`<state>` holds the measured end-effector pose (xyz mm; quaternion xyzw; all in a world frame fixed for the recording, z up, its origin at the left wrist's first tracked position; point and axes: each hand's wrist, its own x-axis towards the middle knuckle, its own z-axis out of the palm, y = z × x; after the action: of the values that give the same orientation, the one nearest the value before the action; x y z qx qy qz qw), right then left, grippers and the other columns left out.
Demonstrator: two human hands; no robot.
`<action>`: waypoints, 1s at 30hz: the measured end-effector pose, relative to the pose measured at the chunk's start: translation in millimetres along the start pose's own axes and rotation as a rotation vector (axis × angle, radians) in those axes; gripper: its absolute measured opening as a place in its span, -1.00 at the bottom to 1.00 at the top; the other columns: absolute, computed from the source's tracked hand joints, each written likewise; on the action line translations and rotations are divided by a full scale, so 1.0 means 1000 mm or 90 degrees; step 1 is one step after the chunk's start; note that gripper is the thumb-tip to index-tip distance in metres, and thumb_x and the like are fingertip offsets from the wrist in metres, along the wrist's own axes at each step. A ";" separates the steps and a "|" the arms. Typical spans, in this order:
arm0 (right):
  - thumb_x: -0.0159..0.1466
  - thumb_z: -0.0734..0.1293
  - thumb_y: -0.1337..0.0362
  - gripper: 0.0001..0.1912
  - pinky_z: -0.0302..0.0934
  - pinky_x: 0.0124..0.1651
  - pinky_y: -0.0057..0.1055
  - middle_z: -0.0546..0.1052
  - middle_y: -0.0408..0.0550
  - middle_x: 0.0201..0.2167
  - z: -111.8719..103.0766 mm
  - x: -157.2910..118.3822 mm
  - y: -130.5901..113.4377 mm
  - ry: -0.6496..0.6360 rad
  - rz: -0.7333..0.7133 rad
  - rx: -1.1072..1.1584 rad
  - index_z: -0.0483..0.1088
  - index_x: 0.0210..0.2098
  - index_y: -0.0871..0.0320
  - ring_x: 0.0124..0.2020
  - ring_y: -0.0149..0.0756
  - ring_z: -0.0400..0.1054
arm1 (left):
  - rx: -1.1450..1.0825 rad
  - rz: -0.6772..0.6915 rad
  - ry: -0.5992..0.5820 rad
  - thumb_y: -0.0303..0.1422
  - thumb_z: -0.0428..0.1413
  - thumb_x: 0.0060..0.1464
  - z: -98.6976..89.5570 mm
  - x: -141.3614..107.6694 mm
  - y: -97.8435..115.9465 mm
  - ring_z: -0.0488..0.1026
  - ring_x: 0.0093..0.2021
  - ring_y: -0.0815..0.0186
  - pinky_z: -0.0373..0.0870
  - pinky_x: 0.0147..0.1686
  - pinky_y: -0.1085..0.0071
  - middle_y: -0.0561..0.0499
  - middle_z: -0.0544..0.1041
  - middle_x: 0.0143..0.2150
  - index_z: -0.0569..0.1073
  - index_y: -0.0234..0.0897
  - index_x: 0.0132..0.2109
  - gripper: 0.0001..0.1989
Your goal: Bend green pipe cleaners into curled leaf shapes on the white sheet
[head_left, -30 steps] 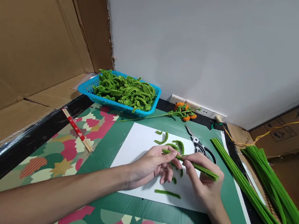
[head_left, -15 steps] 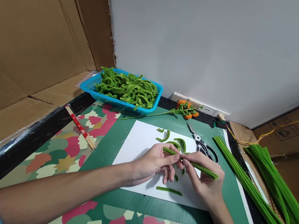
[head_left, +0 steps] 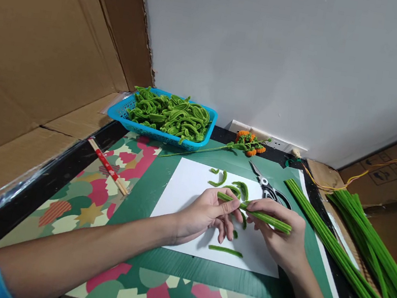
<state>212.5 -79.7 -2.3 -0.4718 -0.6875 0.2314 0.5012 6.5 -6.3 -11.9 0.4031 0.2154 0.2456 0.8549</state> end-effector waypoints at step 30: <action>0.49 0.25 0.39 -0.76 0.13 -0.54 -0.44 0.49 -0.20 -0.57 0.009 -0.007 -0.013 -0.124 -0.051 -0.216 0.48 -0.28 0.08 -0.64 -0.41 0.29 | 0.206 0.138 0.116 0.01 0.28 0.28 0.012 -0.012 -0.004 0.43 -0.68 0.45 0.22 -0.73 0.60 0.08 0.57 -0.43 0.37 -0.25 -0.18 -0.57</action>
<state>199.5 -89.8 1.2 -0.4968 -0.7803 0.1368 0.3545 5.1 -23.0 -6.1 0.5319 0.2835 0.3339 0.7247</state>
